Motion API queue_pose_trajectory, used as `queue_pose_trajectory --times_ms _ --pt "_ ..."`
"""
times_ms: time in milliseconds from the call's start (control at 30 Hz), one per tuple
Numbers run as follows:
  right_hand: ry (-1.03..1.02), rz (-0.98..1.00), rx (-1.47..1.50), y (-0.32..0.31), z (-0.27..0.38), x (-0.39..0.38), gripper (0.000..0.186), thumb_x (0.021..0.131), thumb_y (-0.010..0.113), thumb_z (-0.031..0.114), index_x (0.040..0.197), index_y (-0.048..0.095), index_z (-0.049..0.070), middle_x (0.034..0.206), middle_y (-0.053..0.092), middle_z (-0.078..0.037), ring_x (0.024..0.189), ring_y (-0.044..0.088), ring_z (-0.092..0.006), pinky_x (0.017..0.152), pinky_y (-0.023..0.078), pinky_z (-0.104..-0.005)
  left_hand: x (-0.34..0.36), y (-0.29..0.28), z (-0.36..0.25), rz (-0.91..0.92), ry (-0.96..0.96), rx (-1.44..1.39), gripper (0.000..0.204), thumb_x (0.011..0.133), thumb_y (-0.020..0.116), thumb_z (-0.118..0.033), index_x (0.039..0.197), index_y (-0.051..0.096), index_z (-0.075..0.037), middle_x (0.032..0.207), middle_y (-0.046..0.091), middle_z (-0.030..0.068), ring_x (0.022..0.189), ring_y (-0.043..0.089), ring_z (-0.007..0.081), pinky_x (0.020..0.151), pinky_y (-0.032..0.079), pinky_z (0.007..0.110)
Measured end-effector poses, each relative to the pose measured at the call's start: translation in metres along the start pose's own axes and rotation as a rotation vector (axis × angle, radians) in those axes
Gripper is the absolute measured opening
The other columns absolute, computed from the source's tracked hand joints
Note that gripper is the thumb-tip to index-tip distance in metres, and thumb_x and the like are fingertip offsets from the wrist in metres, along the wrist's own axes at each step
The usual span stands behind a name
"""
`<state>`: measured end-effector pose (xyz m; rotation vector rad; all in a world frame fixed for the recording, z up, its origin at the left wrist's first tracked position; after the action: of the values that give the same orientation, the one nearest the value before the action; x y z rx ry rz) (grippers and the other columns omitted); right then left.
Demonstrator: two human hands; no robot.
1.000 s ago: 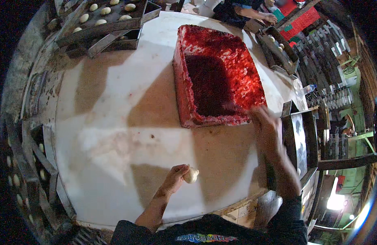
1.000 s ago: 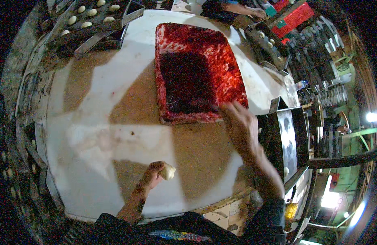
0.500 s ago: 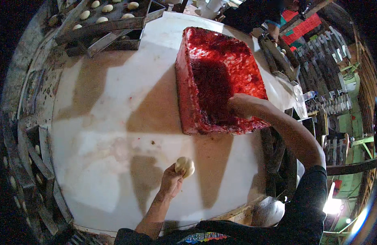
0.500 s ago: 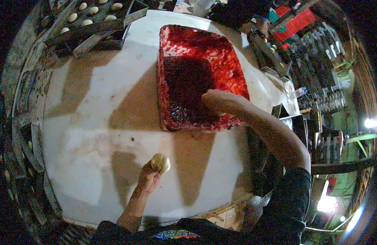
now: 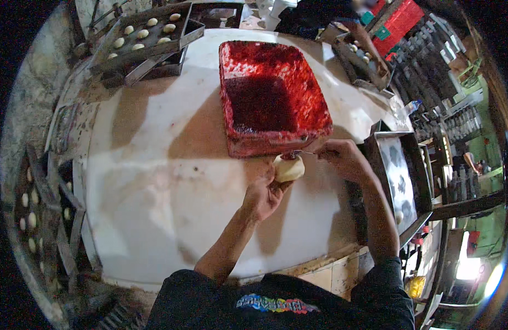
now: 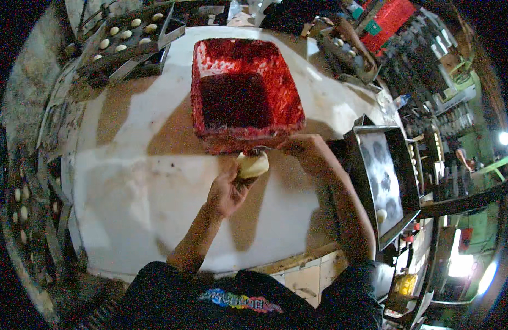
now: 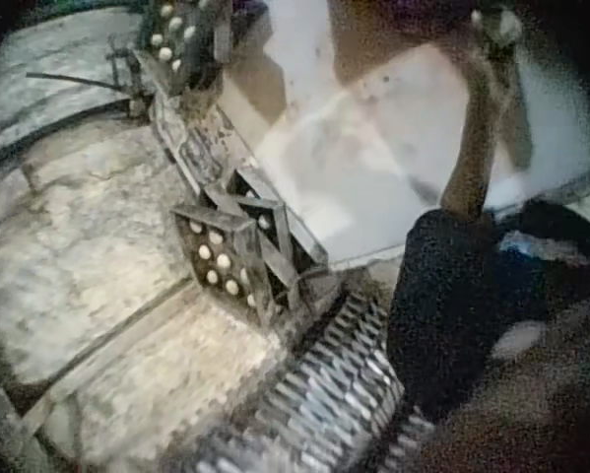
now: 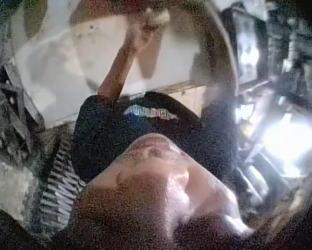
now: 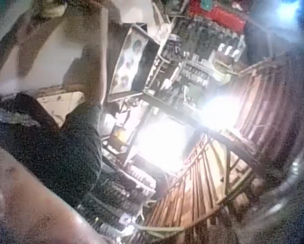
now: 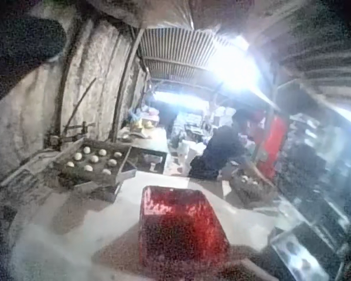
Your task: The person fills dough balls with red jam using a spoon, pinches the dough closed around the filling by hand, and places the filled dough onto baking trays.
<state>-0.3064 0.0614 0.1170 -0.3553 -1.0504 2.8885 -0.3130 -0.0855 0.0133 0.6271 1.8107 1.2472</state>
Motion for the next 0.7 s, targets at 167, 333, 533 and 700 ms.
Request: queue_pose_trajectory --times_ms 167,333,533,700 --pt "-0.345 -0.198 -0.028 0.039 -0.022 -0.024 0.010 0.078 0.061 0.001 0.088 0.063 -0.001 0.077 0.058 -0.007 0.069 0.053 -0.0116 0.060 0.042 -0.0241 -0.012 -0.009 0.009 0.085 0.139 0.085 0.036 0.092 0.040 -0.028 0.117 0.045 -0.002 0.116 0.051 0.0099 0.106 0.050 0.0216 0.095 0.040 0.035" --pt "-0.350 -0.373 0.237 0.083 -0.059 -0.027 0.021 0.072 0.055 -0.012 0.089 0.063 -0.003 0.078 0.057 -0.011 0.073 0.055 -0.0172 0.065 0.044 -0.0244 -0.046 -0.043 0.003 0.048 0.476 0.307 0.037 0.091 0.042 -0.032 0.115 0.047 -0.005 0.117 0.052 0.0082 0.107 0.050 0.0213 0.098 0.036 0.039" --pt "-0.225 -0.432 0.517 0.142 -0.127 0.018 0.013 0.077 0.057 0.004 0.089 0.063 0.002 0.081 0.061 -0.012 0.071 0.058 -0.0165 0.065 0.044 -0.0288 -0.100 -0.017 0.020 0.183 0.483 0.174 0.037 0.087 0.044 -0.015 0.120 0.042 0.001 0.119 0.049 0.0121 0.110 0.048 0.0241 0.100 0.035 0.037" --pt "-0.551 -0.675 -0.306 0.155 -0.078 -0.009 0.021 0.082 0.058 0.019 0.093 0.063 0.002 0.093 0.061 -0.011 0.084 0.057 -0.0177 0.076 0.044 -0.0324 -0.122 -0.046 0.024 0.036 0.583 0.390 0.042 0.083 0.049 -0.008 0.124 0.038 0.001 0.120 0.048 0.0120 0.112 0.047 0.0239 0.096 0.040 0.035"
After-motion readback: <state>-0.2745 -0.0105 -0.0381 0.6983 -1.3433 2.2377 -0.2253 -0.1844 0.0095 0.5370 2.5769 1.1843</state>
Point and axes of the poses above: each hand's wrist, its own x-axis towards the middle knuckle, its own y-axis out of the palm, z = x × y, the point moved 9 cm from there along x, towards the middle knuckle
